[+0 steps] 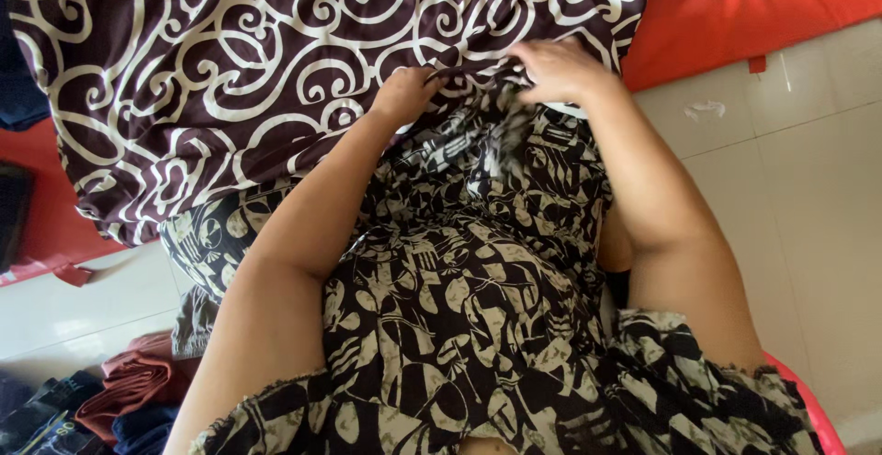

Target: The person folds a patterned brown and white bedsheet on a red surface, smoothing and aligning edges before rolling it into a compact bundle. They then fold a blue cloth into a small rectangle and place it aside.

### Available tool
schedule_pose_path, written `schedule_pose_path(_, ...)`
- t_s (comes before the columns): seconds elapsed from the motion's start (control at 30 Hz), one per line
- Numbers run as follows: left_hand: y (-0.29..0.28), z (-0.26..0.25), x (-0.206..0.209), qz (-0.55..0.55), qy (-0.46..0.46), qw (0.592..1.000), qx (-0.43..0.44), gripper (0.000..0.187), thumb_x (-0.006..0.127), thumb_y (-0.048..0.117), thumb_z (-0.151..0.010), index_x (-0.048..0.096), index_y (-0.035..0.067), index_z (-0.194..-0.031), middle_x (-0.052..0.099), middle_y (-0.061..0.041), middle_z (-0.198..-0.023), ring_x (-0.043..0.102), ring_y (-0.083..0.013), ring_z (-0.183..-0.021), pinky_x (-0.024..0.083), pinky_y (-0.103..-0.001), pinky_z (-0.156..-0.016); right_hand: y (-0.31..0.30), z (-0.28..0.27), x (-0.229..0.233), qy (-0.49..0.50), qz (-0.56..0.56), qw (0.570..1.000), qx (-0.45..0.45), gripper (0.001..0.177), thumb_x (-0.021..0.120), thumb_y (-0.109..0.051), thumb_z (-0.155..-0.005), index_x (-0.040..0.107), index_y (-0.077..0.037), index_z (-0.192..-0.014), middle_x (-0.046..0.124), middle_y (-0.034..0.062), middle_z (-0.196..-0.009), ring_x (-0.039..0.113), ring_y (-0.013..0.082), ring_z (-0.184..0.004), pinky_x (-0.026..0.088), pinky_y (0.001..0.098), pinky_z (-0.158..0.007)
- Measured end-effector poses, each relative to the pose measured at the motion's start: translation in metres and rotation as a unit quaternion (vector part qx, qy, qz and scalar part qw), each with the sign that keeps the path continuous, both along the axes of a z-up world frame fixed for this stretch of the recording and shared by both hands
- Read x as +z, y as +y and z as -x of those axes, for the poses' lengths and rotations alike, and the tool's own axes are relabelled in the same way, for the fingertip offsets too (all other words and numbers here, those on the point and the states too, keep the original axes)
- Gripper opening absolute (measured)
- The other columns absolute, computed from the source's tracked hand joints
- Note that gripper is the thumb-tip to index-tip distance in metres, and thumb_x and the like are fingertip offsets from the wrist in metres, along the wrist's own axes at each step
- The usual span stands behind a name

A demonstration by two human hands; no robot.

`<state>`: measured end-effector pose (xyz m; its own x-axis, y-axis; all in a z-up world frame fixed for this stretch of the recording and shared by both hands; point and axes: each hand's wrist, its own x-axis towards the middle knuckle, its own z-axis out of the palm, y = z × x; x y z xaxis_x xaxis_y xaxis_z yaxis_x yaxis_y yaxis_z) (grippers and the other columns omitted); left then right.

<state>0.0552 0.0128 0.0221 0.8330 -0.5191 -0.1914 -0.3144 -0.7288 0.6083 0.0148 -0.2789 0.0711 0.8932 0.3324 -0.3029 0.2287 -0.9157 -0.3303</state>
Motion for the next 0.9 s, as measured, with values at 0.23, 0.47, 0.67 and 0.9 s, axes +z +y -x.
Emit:
schedule_pose_path(0.23, -0.016, 0.005, 0.019, -0.069, -0.062, 0.996, -0.007, 0.04, 0.057, 0.043, -0.104, 0.066, 0.015, -0.132, 0.074, -0.019, -0.102, 0.07, -0.0379, -0.097, 0.055, -0.049, -0.087, -0.072, -0.007, 0.007, 0.108, 0.026, 0.967, -0.228, 0.037, 0.059, -0.011, -0.102, 0.065, -0.016, -0.139, 0.073, 0.0151, -0.117, 0.071, 0.0302, -0.101, 0.055, 0.0443, -0.085)
schedule_pose_path(0.47, -0.018, 0.013, 0.035, -0.238, -0.26, 0.919, -0.175, 0.105, 0.07, 0.067, -0.074, 0.034, 0.012, -0.156, 0.067, -0.014, -0.113, 0.071, -0.0264, -0.092, 0.059, -0.037, -0.071, -0.058, -0.009, 0.007, -0.053, -0.01, 0.987, -0.149, 0.046, 0.065, -0.017, -0.098, 0.057, -0.009, -0.142, 0.064, 0.02, -0.136, 0.062, 0.035, -0.124, 0.049, 0.0453, -0.102)
schedule_pose_path(0.67, 0.002, -0.005, 0.021, -0.204, -0.083, 0.974, -0.061, 0.046, 0.046, 0.013, -0.11, 0.041, 0.022, -0.155, 0.068, -0.01, -0.125, 0.071, -0.0219, -0.091, 0.061, -0.036, -0.074, -0.063, -0.004, 0.002, -0.122, 0.088, 0.989, -0.012, 0.078, 0.084, -0.027, -0.074, 0.051, -0.003, -0.141, 0.059, 0.0236, -0.132, 0.058, 0.0407, -0.124, 0.043, 0.0564, -0.107)
schedule_pose_path(0.9, -0.001, 0.017, 0.056, -0.234, -0.169, 0.951, -0.113, 0.098, 0.054, 0.074, -0.098, 0.014, 0.011, -0.162, 0.059, -0.015, -0.129, 0.062, -0.0268, -0.111, 0.054, -0.042, -0.09, -0.08, -0.017, 0.03, -0.156, 0.009, 0.986, -0.056, 0.057, 0.083, -0.032, -0.08, 0.065, -0.006, -0.128, 0.069, 0.0152, -0.122, 0.066, 0.0348, -0.109, 0.052, 0.0476, -0.095)
